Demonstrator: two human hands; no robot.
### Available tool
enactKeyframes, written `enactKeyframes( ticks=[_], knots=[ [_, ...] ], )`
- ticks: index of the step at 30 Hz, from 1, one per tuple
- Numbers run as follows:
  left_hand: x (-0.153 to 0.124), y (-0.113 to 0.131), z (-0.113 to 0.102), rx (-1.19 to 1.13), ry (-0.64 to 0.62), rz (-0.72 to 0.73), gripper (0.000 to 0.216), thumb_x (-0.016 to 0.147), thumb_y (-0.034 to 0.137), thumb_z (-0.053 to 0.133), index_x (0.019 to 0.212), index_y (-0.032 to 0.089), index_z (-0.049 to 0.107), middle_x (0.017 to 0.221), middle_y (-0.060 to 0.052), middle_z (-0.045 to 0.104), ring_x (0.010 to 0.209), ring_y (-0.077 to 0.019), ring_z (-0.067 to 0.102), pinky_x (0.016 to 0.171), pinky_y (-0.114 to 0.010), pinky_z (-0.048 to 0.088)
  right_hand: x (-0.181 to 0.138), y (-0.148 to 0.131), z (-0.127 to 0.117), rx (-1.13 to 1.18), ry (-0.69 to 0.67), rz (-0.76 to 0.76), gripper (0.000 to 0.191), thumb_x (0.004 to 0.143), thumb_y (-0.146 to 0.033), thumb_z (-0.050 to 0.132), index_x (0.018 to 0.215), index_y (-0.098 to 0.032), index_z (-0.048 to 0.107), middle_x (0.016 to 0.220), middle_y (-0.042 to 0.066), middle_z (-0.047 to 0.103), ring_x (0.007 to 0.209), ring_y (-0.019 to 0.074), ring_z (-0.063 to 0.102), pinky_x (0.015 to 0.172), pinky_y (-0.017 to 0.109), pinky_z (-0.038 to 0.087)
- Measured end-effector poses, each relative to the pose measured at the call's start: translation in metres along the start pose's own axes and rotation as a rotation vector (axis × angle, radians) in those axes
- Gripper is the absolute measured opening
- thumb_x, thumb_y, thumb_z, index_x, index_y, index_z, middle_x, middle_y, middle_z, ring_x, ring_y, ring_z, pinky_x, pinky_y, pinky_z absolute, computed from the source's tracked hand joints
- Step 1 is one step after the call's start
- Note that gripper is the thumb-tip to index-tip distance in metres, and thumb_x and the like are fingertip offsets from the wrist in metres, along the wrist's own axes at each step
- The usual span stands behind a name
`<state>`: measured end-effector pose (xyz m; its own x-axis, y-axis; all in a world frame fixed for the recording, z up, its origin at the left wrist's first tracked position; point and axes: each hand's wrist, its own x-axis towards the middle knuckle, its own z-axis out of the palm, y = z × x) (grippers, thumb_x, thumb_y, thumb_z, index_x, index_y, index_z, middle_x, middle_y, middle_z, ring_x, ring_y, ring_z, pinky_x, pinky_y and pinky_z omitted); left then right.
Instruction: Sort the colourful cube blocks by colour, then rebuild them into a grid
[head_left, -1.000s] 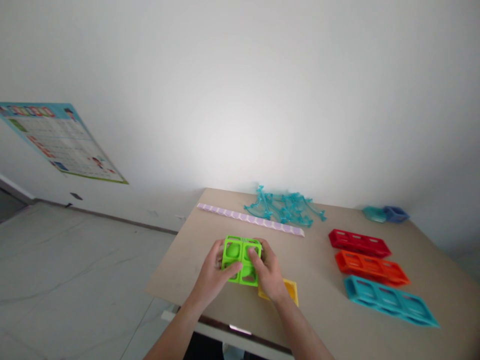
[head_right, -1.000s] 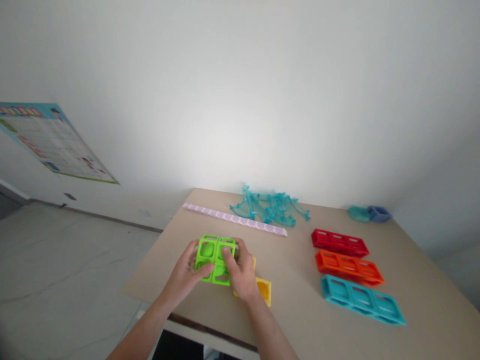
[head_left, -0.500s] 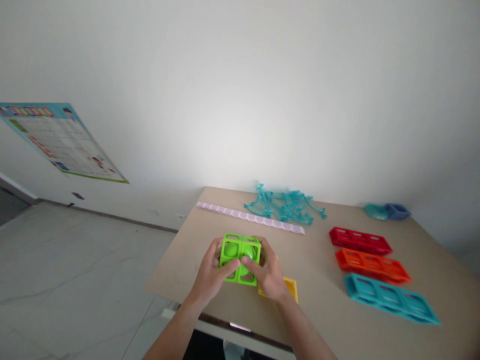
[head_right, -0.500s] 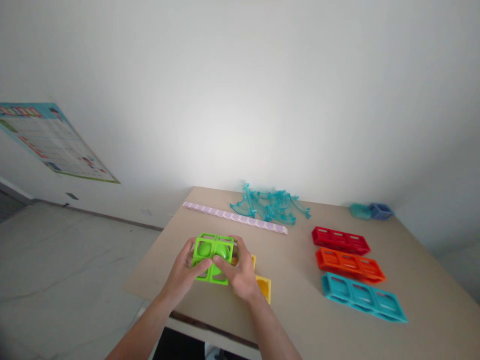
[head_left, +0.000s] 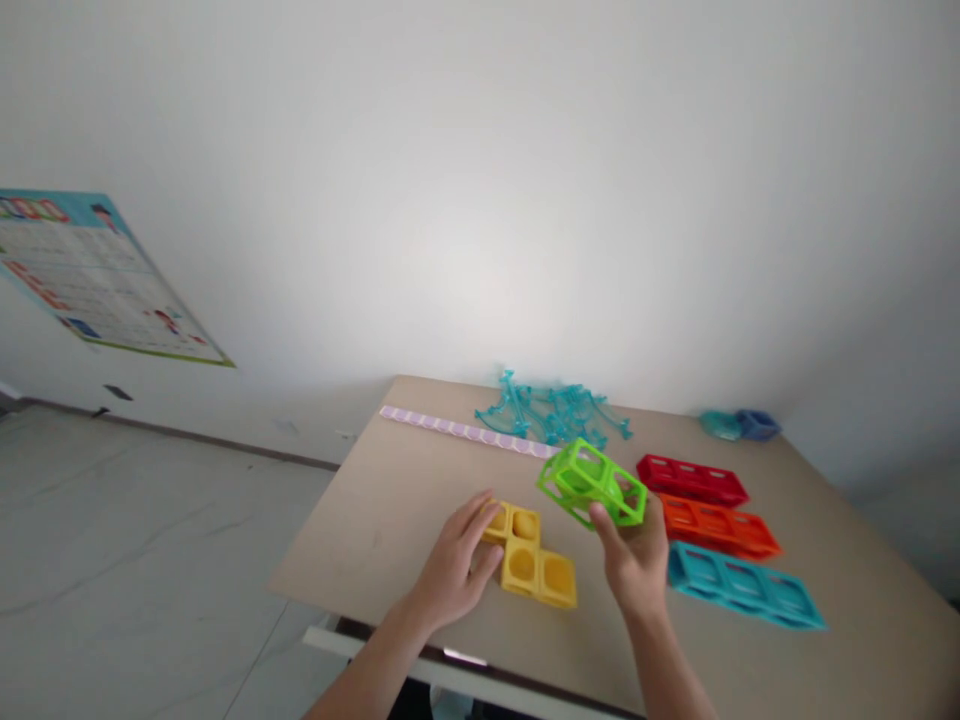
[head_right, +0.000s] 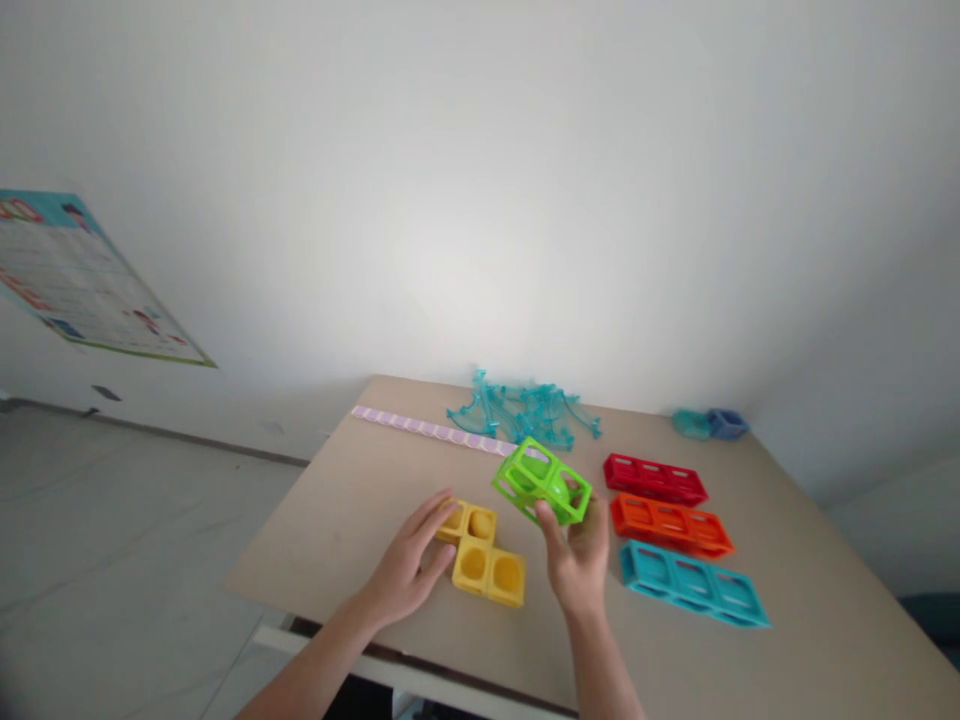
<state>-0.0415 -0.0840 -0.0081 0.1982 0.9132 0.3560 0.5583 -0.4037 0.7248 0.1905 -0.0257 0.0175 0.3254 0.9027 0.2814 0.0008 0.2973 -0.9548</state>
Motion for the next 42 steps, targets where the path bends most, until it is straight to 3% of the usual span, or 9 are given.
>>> enactKeyframes(
  ticks=[5,10,14,18,21,24,27,38,42],
  knots=[
    [-0.001,-0.004,-0.005,-0.016,0.037,-0.036,0.029,0.096,0.028,0.045,0.122,0.024,0.058,0.132,-0.012,0.052,0.127,-0.0244,0.048,0.108,-0.042,0.040,0.008,0.039,-0.043,-0.231,0.014,0.073,0.061,0.068,-0.048,0.077,0.115,-0.018,0.051,0.103,0.010,0.065,0.093,0.0264,0.063,0.081,0.042,0.052],
    [-0.009,-0.008,-0.012,-0.076,0.066,-0.066,0.015,0.095,0.027,0.045,0.098,0.022,0.059,0.121,-0.010,0.055,0.119,-0.0230,0.053,0.100,-0.038,0.044,-0.010,0.043,-0.046,-0.333,-0.032,0.094,0.068,0.070,-0.052,0.074,0.123,-0.018,0.048,0.116,0.014,0.061,0.103,0.0289,0.062,0.089,0.045,0.051],
    [-0.013,-0.013,-0.018,-0.085,0.085,-0.107,0.016,0.096,0.030,0.043,0.096,0.022,0.057,0.120,-0.010,0.056,0.118,-0.0228,0.054,0.100,-0.037,0.043,-0.023,0.028,-0.043,-0.548,0.013,-0.177,0.076,0.076,-0.044,0.070,0.138,-0.015,0.038,0.133,0.020,0.049,0.114,0.0323,0.054,0.094,0.051,0.046],
    [-0.015,-0.019,-0.019,-0.095,0.124,-0.142,0.019,0.097,0.033,0.043,0.095,0.022,0.057,0.124,-0.011,0.057,0.123,-0.0243,0.051,0.103,-0.038,0.041,-0.037,0.018,-0.047,-0.703,0.124,-0.562,0.038,0.080,-0.023,0.064,0.117,-0.017,0.054,0.106,0.015,0.059,0.094,0.0272,0.058,0.081,0.045,0.050],
    [-0.015,-0.022,-0.017,-0.112,0.124,-0.143,0.019,0.097,0.034,0.042,0.096,0.022,0.057,0.125,-0.011,0.056,0.124,-0.0242,0.051,0.104,-0.039,0.040,-0.048,0.019,-0.048,-0.664,-0.057,-0.695,0.022,0.081,-0.012,0.059,0.101,-0.022,0.057,0.088,0.008,0.059,0.079,0.0220,0.060,0.070,0.036,0.052],
    [-0.014,-0.021,-0.017,-0.124,0.108,-0.127,0.020,0.097,0.034,0.041,0.096,0.022,0.057,0.126,-0.011,0.056,0.123,-0.0240,0.051,0.102,-0.038,0.041,-0.054,0.019,-0.043,-0.637,-0.347,-0.682,0.025,0.080,-0.013,0.058,0.103,-0.022,0.059,0.094,0.009,0.060,0.083,0.0231,0.063,0.069,0.035,0.055],
    [-0.013,-0.021,-0.017,-0.126,0.095,-0.126,0.020,0.097,0.034,0.041,0.096,0.022,0.057,0.126,-0.012,0.055,0.123,-0.0243,0.051,0.102,-0.039,0.041,-0.053,0.018,-0.036,-0.642,-0.496,-0.649,0.028,0.081,-0.016,0.058,0.108,-0.023,0.058,0.100,0.011,0.061,0.089,0.0247,0.064,0.073,0.037,0.056],
    [-0.013,-0.019,-0.017,-0.147,0.105,-0.128,0.021,0.096,0.036,0.044,0.096,0.022,0.059,0.124,-0.011,0.058,0.122,-0.0249,0.052,0.102,-0.039,0.042,-0.046,0.008,-0.032,-0.640,-0.694,-0.520,0.032,0.085,-0.024,0.056,0.116,-0.021,0.053,0.109,0.012,0.060,0.100,0.0262,0.063,0.082,0.038,0.056],
    [-0.012,-0.017,-0.018,-0.144,0.094,-0.135,0.023,0.097,0.037,0.042,0.097,0.022,0.059,0.124,-0.011,0.058,0.123,-0.0246,0.051,0.103,-0.040,0.041,-0.048,0.004,-0.029,-0.658,-0.736,-0.546,0.046,0.082,-0.032,0.060,0.126,-0.021,0.053,0.130,0.016,0.052,0.116,0.0317,0.056,0.092,0.045,0.052]
  ],
)
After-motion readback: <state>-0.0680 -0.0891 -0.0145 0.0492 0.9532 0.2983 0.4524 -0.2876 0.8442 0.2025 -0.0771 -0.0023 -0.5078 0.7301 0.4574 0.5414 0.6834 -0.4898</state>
